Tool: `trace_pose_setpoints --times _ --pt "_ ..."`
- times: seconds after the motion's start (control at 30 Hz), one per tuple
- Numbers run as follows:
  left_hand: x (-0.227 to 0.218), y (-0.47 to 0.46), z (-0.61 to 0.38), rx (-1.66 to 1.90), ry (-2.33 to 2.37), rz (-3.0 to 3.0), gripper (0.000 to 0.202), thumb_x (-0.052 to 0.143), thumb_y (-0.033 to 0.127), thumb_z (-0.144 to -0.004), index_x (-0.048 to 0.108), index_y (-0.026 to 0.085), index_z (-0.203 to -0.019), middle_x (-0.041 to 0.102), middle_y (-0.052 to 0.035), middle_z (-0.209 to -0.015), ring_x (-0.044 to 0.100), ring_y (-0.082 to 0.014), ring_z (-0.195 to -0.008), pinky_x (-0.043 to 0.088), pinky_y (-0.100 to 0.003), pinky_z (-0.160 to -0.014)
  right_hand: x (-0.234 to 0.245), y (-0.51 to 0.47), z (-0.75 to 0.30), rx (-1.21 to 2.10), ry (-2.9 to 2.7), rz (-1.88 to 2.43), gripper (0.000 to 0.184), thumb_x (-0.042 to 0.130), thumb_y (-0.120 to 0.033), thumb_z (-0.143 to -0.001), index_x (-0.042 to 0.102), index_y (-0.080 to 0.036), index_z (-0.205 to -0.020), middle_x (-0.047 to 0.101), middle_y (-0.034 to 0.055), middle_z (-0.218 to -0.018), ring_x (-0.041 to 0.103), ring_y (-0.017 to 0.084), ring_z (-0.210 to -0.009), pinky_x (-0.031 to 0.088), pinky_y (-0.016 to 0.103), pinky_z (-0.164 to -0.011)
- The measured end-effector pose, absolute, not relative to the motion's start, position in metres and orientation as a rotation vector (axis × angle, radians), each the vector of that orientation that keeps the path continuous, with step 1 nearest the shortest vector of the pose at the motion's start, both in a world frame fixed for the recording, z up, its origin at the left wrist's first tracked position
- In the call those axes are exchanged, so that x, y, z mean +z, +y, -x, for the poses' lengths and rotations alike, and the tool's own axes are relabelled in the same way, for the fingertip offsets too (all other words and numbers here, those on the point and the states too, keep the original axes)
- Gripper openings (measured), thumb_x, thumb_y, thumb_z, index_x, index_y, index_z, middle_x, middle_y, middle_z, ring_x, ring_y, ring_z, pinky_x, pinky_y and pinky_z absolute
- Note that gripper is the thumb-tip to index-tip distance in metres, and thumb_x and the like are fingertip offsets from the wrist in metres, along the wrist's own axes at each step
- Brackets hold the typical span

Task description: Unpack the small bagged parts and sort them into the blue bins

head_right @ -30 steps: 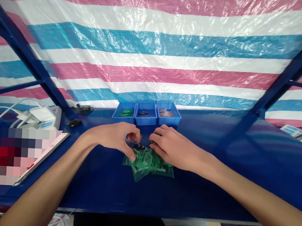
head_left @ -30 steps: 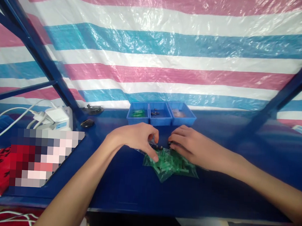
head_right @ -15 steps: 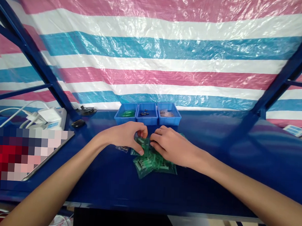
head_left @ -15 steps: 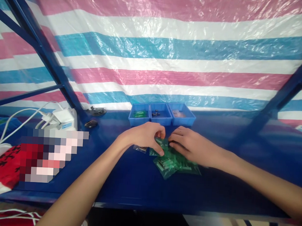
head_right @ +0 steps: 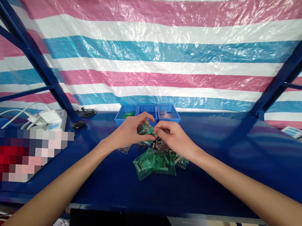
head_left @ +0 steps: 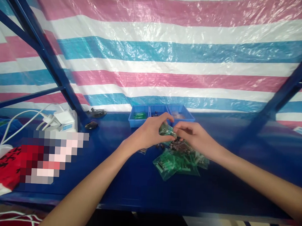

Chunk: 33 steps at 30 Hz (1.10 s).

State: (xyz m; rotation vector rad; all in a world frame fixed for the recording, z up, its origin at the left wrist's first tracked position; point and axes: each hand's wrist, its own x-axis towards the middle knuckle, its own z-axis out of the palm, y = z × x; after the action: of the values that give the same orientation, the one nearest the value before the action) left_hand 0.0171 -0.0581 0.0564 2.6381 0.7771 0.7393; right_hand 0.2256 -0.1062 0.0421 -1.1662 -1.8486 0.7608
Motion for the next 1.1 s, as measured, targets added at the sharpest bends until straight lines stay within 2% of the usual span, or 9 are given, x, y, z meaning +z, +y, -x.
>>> trace_pose_setpoints --times 0.1,0.2,0.37,0.53,0.63,0.73,0.83,0.97,1.1 --pt "0.053 -0.062 -0.022 0.799 0.76 -2.813 0.063 0.073 0.043 -0.087 0.042 0.032 -0.141 0.051 -0.0089 -0.136 0.062 -0.0193 -0.092 0.049 -0.03 -0.069 0.041 -0.102 -0.227 0.8 -1.655 1.183 0.031 0.06 -0.047 -0.092 0.061 -0.022 -0.073 0.054 0.0001 -0.069 0.051 0.016 -0.063 0.045 0.03 -0.061" --pt "0.049 -0.062 -0.024 0.779 0.789 -2.92 0.065 0.071 0.039 -0.088 0.038 0.033 -0.144 0.039 -0.0112 -0.147 0.062 -0.0219 -0.099 0.05 -0.028 -0.064 0.041 -0.099 -0.23 0.954 -1.437 1.127 0.028 0.066 -0.045 -0.088 0.062 -0.022 -0.074 0.051 -0.0001 -0.072 0.051 0.015 -0.065 0.048 0.03 -0.064" --pt "0.041 -0.059 -0.025 0.749 0.811 -2.963 0.04 0.051 0.023 -0.099 0.044 0.026 -0.139 0.052 -0.0091 -0.134 0.064 -0.0194 -0.099 0.053 -0.029 -0.072 0.036 -0.096 -0.232 1.048 -1.396 1.129 0.029 0.069 -0.049 -0.087 0.062 -0.021 -0.08 0.053 0.0005 -0.073 0.054 0.015 -0.064 0.049 0.03 -0.063" --pt "0.032 -0.058 -0.03 0.88 0.903 -2.921 0.027 0.035 0.028 -0.108 0.053 0.021 -0.127 0.064 -0.0078 -0.116 0.065 -0.0209 -0.104 0.054 -0.032 -0.082 0.035 -0.1 -0.229 0.744 -1.551 1.205 0.037 0.053 -0.057 -0.096 0.06 -0.025 -0.113 0.067 0.006 -0.097 0.065 0.024 -0.092 0.053 0.034 -0.071" --pt "0.028 -0.058 -0.033 0.924 0.944 -2.853 0.025 0.038 0.031 -0.108 0.049 0.019 -0.127 0.067 -0.0079 -0.116 0.067 -0.0228 -0.106 0.055 -0.033 -0.081 0.038 -0.105 -0.227 0.63 -1.725 1.202 0.038 0.05 -0.059 -0.097 0.063 -0.025 -0.109 0.068 0.0064 -0.101 0.063 0.022 -0.083 0.052 0.035 -0.071" --pt "0.027 -0.058 -0.033 1.008 0.963 -2.793 0.028 0.044 0.033 -0.106 0.044 0.021 -0.132 0.067 -0.0073 -0.119 0.067 -0.0229 -0.105 0.055 -0.034 -0.08 0.037 -0.106 -0.227 0.605 -1.766 1.177 0.034 0.059 -0.056 -0.094 0.063 -0.024 -0.104 0.064 0.0032 -0.086 0.054 0.017 -0.066 0.046 0.032 -0.06" --pt "0.033 -0.057 -0.029 1.065 0.907 -2.782 0.037 0.053 0.035 -0.103 0.041 0.024 -0.136 0.062 -0.0081 -0.126 0.065 -0.0229 -0.107 0.054 -0.033 -0.079 0.034 -0.101 -0.228 0.662 -1.721 1.13 0.032 0.062 -0.054 -0.092 0.061 -0.022 -0.089 0.052 -0.0017 -0.07 0.048 0.015 -0.062 0.043 0.029 -0.059" --pt "0.044 -0.053 -0.02 1.103 0.837 -2.758 0.036 0.063 0.033 -0.097 0.046 0.023 -0.127 0.057 -0.0074 -0.12 0.063 -0.018 -0.092 0.051 -0.028 -0.069 0.033 -0.096 -0.231 0.746 -1.622 1.165 0.034 0.066 -0.054 -0.089 0.059 -0.022 -0.081 0.046 -0.0043 -0.063 0.045 0.014 -0.06 0.044 0.028 -0.059" --pt "0.047 -0.052 -0.017 0.998 0.79 -2.864 0.031 0.067 0.036 -0.094 0.053 0.023 -0.119 0.055 -0.005 -0.115 0.06 -0.0168 -0.086 0.049 -0.028 -0.067 0.034 -0.097 -0.231 0.77 -1.574 1.174 0.029 0.068 -0.05 -0.089 0.063 -0.022 -0.084 0.049 -0.0037 -0.065 0.048 0.013 -0.061 0.045 0.028 -0.061"
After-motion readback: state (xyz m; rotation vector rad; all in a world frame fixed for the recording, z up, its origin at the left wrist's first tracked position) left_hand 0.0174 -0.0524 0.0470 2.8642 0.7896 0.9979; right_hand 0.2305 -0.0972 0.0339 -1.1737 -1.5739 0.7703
